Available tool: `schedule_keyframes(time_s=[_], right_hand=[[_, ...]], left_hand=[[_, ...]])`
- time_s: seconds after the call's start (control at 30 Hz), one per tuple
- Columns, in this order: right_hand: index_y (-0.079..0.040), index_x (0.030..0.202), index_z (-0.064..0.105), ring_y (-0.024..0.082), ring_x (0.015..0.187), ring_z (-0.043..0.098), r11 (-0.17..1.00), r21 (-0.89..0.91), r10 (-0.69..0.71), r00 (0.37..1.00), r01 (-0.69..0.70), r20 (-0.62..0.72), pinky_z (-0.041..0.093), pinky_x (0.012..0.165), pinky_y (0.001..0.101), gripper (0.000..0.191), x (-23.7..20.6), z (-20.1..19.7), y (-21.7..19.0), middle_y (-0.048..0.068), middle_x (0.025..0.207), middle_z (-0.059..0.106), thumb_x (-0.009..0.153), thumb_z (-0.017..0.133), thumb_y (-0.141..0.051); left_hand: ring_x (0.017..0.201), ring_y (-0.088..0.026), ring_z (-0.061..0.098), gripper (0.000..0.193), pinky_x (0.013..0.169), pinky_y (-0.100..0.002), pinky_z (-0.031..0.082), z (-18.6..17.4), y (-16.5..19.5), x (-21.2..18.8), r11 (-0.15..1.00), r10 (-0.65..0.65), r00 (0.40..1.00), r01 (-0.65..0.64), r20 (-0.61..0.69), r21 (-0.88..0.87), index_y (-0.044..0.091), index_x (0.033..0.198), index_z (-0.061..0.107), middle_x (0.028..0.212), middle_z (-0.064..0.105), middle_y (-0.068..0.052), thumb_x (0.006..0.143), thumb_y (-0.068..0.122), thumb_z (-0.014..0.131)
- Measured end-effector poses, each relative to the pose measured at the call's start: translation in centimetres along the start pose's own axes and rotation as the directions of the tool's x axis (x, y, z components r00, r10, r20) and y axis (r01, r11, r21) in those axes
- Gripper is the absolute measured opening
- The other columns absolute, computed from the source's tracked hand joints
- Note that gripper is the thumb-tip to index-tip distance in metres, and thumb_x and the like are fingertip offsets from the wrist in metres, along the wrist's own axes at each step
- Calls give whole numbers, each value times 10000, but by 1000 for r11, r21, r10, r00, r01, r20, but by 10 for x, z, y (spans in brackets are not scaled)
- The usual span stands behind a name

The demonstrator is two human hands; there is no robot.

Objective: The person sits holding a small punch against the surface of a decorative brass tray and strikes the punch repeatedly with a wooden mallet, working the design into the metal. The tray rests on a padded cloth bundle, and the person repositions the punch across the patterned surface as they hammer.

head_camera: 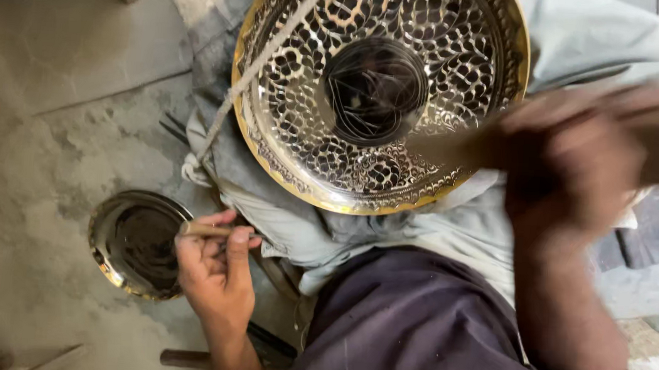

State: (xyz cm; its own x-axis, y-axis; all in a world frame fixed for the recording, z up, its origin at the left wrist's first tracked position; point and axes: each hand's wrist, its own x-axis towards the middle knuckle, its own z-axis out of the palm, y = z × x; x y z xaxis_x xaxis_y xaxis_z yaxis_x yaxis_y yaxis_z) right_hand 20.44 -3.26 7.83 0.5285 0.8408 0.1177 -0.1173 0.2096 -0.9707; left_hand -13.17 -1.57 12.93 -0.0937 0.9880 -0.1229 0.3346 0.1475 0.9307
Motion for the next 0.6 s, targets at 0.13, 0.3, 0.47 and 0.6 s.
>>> schedule_keyframes(time_s=[0.13, 0.3, 0.47, 0.6], right_hand=[[-104, 1183, 567, 233, 1010, 651, 941, -323, -128, 990, 101, -63, 576, 917, 409, 123, 38, 51, -39, 115, 1122, 605, 1141, 571, -219], [-141, 1100, 529, 238, 945, 686, 973, 118, 178, 968, -200, 177, 592, 885, 446, 267, -1, 71, -39, 94, 967, 634, 909, 716, -145], [-59, 1095, 656, 230, 994, 661, 992, 118, -35, 996, 44, -77, 533, 939, 405, 99, 30, -4, -20, 113, 1067, 700, 1099, 598, -138], [-94, 1119, 571, 268, 1064, 668, 925, -379, 89, 986, -29, 140, 524, 970, 407, 147, 13, 58, -23, 108, 1092, 701, 1000, 656, -79]], left_hand=[[887, -162, 696, 259, 766, -281, 624, 1, -1, 1, 1000, -12, 1000, 12, -10, 15, -67, 1215, 484, 1199, 636, -167, 1029, 34, 633], [936, -176, 686, 255, 782, -313, 657, 5, 2, -2, 1000, 9, 1000, -9, -28, -4, -72, 1208, 471, 1219, 614, -172, 1045, 45, 627], [922, -191, 699, 316, 782, -318, 660, 10, 6, -1, 996, -52, 997, 48, -57, -69, -64, 1261, 450, 1168, 644, -187, 1035, 58, 633], [934, -204, 724, 334, 797, -323, 668, 22, 17, 2, 994, -57, 996, 50, -68, -101, -52, 1292, 405, 1093, 669, -195, 1052, 48, 615]])
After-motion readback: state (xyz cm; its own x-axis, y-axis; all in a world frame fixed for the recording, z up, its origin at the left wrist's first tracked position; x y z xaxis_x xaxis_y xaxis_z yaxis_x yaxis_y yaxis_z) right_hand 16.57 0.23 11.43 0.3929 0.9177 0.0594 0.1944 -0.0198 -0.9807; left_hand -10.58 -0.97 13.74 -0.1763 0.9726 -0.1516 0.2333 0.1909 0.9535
